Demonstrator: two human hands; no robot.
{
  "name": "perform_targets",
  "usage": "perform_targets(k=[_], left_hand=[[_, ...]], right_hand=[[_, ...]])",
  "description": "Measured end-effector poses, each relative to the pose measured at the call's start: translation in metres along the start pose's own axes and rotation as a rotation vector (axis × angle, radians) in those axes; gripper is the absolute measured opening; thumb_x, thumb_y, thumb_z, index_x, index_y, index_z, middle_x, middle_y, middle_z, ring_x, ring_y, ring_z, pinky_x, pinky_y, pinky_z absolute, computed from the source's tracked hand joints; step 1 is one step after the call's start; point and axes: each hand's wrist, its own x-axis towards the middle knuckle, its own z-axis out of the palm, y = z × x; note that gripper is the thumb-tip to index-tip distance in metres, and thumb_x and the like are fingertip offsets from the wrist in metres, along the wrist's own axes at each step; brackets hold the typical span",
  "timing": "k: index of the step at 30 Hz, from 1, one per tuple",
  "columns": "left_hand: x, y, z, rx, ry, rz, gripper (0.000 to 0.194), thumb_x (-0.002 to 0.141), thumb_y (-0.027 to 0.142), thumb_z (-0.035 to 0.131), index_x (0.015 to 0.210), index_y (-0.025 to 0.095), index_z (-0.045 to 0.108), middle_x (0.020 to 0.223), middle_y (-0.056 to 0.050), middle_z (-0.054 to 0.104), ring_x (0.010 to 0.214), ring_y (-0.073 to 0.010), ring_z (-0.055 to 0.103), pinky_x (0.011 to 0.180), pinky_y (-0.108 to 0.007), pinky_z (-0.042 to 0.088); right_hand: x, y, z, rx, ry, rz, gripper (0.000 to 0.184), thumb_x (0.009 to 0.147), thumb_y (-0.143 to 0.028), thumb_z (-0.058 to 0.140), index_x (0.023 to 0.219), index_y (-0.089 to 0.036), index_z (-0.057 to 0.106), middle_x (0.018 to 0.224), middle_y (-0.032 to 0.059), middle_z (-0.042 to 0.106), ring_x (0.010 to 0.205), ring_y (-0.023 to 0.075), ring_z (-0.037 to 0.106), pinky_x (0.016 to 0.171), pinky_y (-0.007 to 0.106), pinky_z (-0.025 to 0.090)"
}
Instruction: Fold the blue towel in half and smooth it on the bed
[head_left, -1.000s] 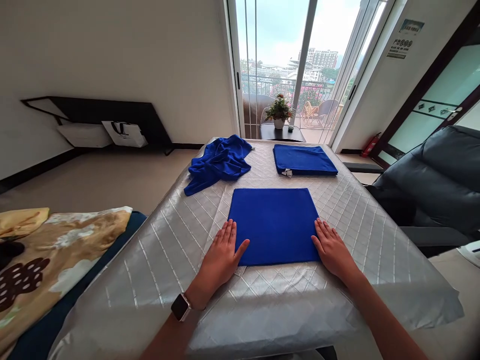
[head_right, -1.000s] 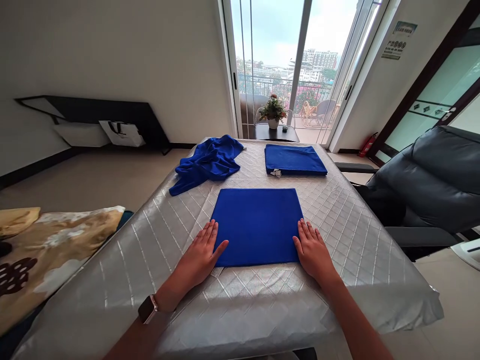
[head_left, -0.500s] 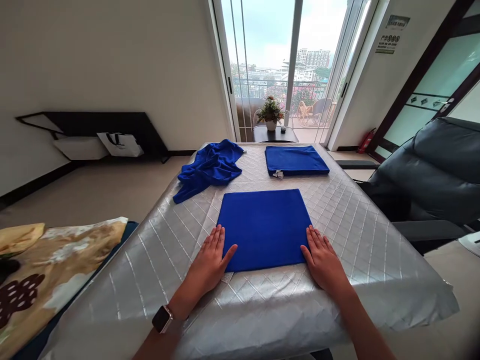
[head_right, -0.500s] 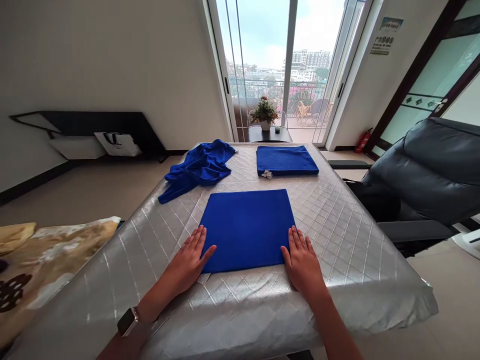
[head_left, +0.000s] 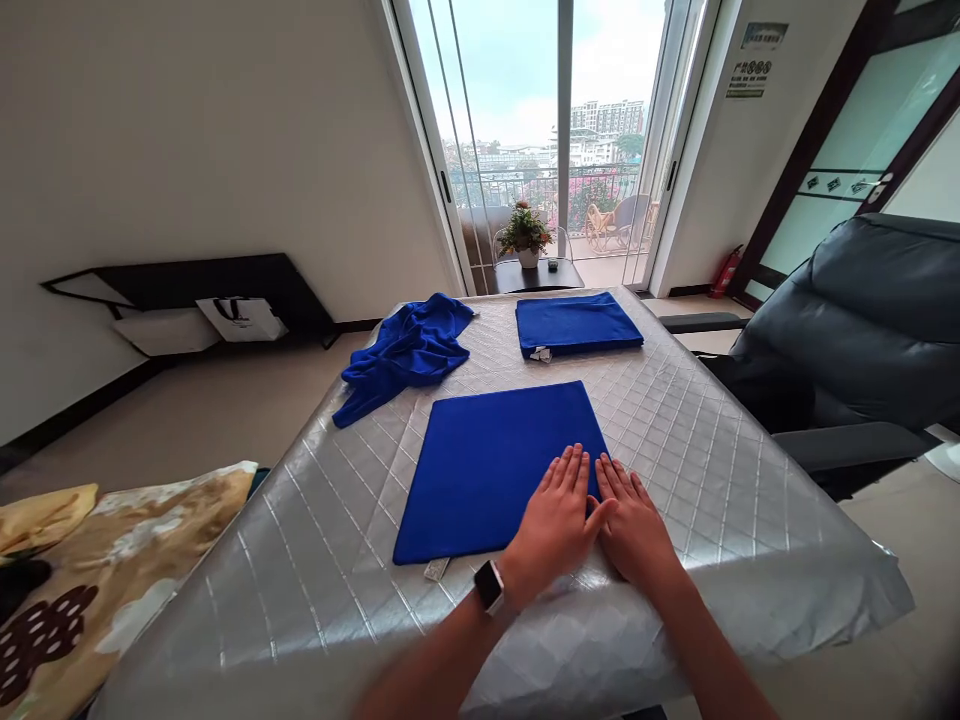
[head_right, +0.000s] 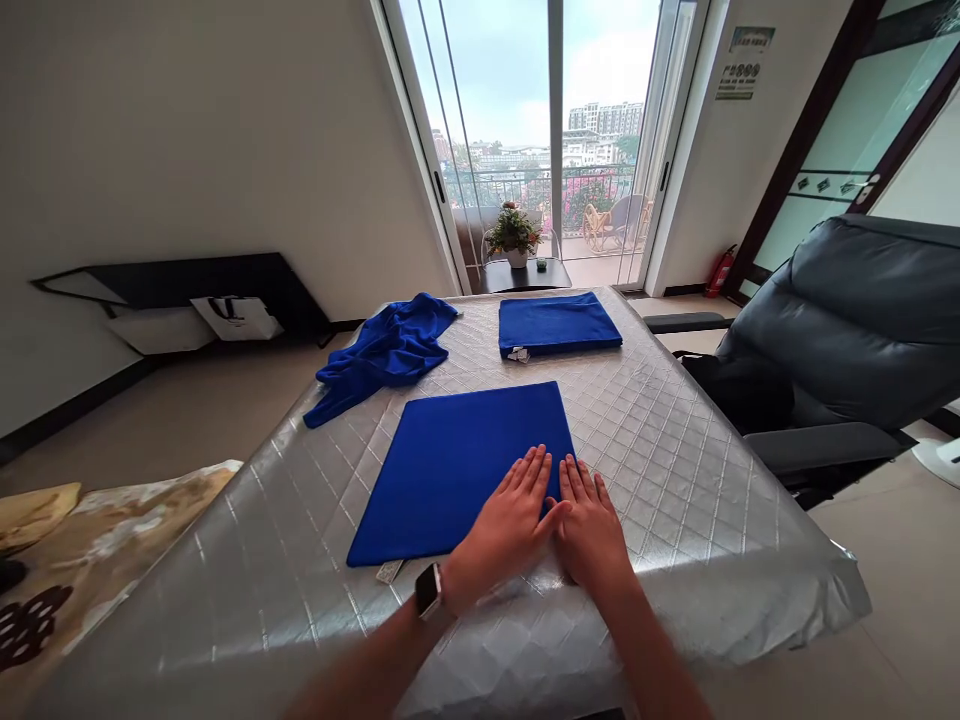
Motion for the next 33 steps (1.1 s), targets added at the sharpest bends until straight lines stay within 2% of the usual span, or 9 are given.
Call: perform_targets(k=[2, 5, 11, 14, 18, 22, 26, 33], left_hand=[[0.006, 0.006, 0.01, -0.005, 0.016, 0.017, 0.071, 0.106, 0.054, 0.022, 0.158, 0.007, 0.03, 0.167, -0.016, 0.027, 0.156, -0.0242, 0.018, 0.127, -0.045, 0.025], [0.003, 0.003, 0.016, -0.012, 0.004, -0.003, 0.07, 0.107, 0.054, 0.021, 0.159, 0.008, 0.03, 0.167, -0.015, 0.027, 0.156, -0.0234, 0.018, 0.128, -0.044, 0.024], [-0.018, -0.02, 0.006, 0.002, -0.07, -0.064, 0.075, 0.105, 0.058, 0.019, 0.159, 0.008, 0.029, 0.167, -0.015, 0.027, 0.156, -0.0246, 0.021, 0.127, -0.046, 0.027], [-0.04, -0.047, 0.001, 0.035, -0.072, -0.123, 0.076, 0.104, 0.062, 0.022, 0.16, 0.012, 0.027, 0.167, -0.013, 0.027, 0.155, -0.0248, 0.023, 0.126, -0.047, 0.028], [-0.083, -0.099, -0.003, 0.094, -0.041, -0.253, 0.074, 0.104, 0.062, 0.024, 0.162, 0.016, 0.023, 0.167, -0.011, 0.027, 0.155, -0.0252, 0.024, 0.126, -0.048, 0.027], [-0.119, -0.135, -0.006, 0.135, 0.009, -0.401, 0.076, 0.104, 0.062, 0.024, 0.162, 0.013, 0.02, 0.167, -0.014, 0.026, 0.155, -0.0274, 0.024, 0.126, -0.05, 0.026], [-0.13, -0.14, -0.006, 0.154, 0.079, -0.474, 0.078, 0.103, 0.063, 0.024, 0.162, 0.012, 0.017, 0.167, -0.015, 0.026, 0.155, -0.0274, 0.024, 0.126, -0.051, 0.025], [-0.128, -0.133, -0.007, 0.164, 0.111, -0.462, 0.08, 0.102, 0.065, 0.024, 0.161, 0.01, 0.023, 0.166, -0.015, 0.03, 0.154, -0.027, 0.027, 0.126, -0.05, 0.027]], right_hand=[[-0.001, 0.0, 0.0, -0.019, 0.0, -0.026, 0.06, 0.104, -0.032, 0.03, 0.161, -0.014, 0.029, 0.168, 0.0061, 0.018, 0.156, 0.0227, 0.016, 0.128, 0.044, 0.015], [-0.001, 0.001, 0.0, -0.012, -0.003, -0.024, 0.06, 0.105, -0.035, 0.029, 0.161, -0.013, 0.028, 0.168, 0.0067, 0.019, 0.156, 0.0227, 0.016, 0.127, 0.044, 0.017], [0.001, 0.002, 0.002, 0.054, 0.025, 0.007, 0.063, 0.107, -0.043, 0.025, 0.161, -0.011, 0.028, 0.168, 0.0074, 0.022, 0.156, 0.0222, 0.018, 0.128, 0.044, 0.016], [0.001, 0.001, 0.001, 0.062, 0.024, 0.017, 0.064, 0.107, -0.045, 0.024, 0.162, -0.012, 0.026, 0.168, 0.0061, 0.021, 0.156, 0.0215, 0.018, 0.128, 0.044, 0.016], [0.0, 0.001, 0.001, 0.067, 0.017, 0.017, 0.064, 0.107, -0.045, 0.024, 0.162, -0.013, 0.027, 0.168, 0.0059, 0.023, 0.156, 0.021, 0.016, 0.128, 0.043, 0.016], [0.0, 0.003, 0.005, 0.057, 0.03, 0.018, 0.064, 0.107, -0.046, 0.023, 0.162, -0.013, 0.028, 0.168, 0.0065, 0.024, 0.156, 0.0213, 0.017, 0.128, 0.043, 0.016], [0.0, 0.005, 0.009, 0.021, 0.032, 0.013, 0.066, 0.106, -0.047, 0.02, 0.162, -0.013, 0.028, 0.168, 0.0057, 0.023, 0.156, 0.0209, 0.017, 0.128, 0.043, 0.016], [0.0, 0.006, 0.008, 0.021, 0.025, 0.004, 0.066, 0.107, -0.049, 0.017, 0.162, -0.015, 0.025, 0.168, 0.0056, 0.024, 0.156, 0.0206, 0.017, 0.127, 0.045, 0.017]])
